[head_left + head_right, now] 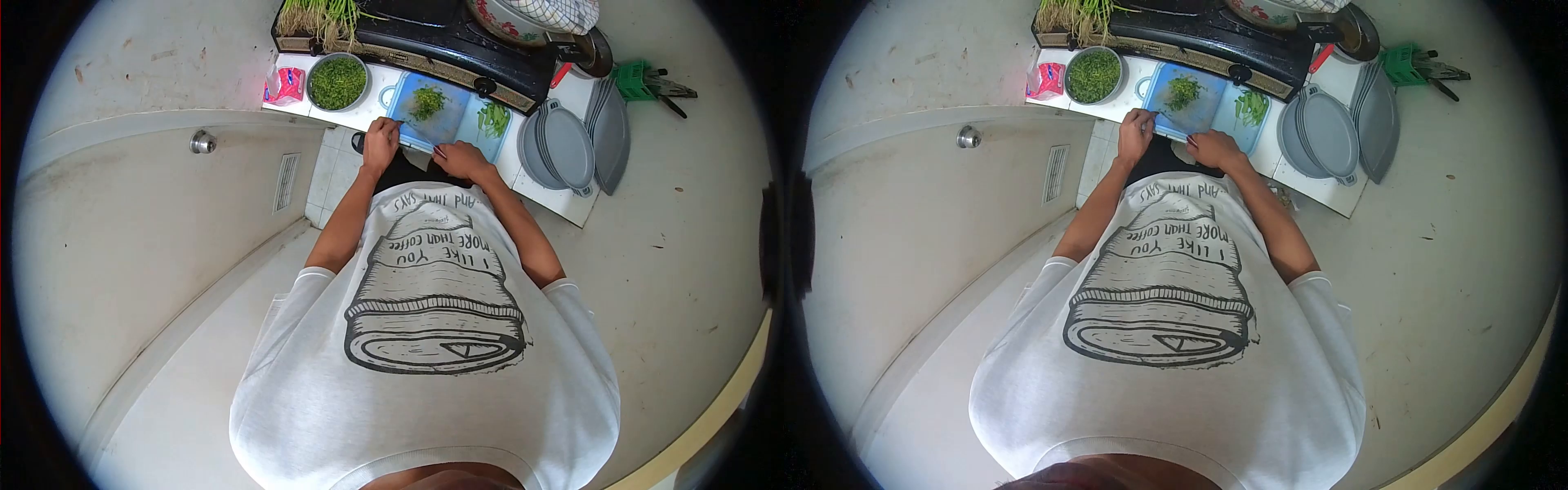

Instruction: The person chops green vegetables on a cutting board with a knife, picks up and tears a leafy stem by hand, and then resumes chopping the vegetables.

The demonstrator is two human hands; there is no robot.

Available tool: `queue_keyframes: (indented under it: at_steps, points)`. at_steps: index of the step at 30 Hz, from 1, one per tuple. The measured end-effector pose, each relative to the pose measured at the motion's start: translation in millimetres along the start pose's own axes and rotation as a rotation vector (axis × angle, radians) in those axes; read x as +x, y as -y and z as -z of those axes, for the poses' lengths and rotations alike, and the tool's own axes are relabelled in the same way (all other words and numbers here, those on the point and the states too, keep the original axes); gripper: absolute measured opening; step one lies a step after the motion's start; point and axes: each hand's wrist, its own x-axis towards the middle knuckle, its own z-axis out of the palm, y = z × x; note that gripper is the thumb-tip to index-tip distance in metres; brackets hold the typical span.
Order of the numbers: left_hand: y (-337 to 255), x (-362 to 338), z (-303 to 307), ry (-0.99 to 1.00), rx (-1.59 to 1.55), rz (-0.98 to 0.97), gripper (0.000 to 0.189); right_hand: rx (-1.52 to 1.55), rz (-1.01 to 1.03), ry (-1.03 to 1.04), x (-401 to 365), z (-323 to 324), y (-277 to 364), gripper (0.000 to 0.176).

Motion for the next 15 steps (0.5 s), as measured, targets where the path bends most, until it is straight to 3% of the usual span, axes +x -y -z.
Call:
queue_keyframes:
  at_steps: [8,15]
  points:
    - [-8.6,3.4,2.4,-0.007,-0.043,0.138,0.014,0.066,-0.035,-0.009,-4.6,10.1,4.4,0.038]
    - [-3.9,2.4,1.5,-0.005,0.025,0.014,0.015,0.029,0.010,-0.013,3.0,0.2,3.0,0.038]
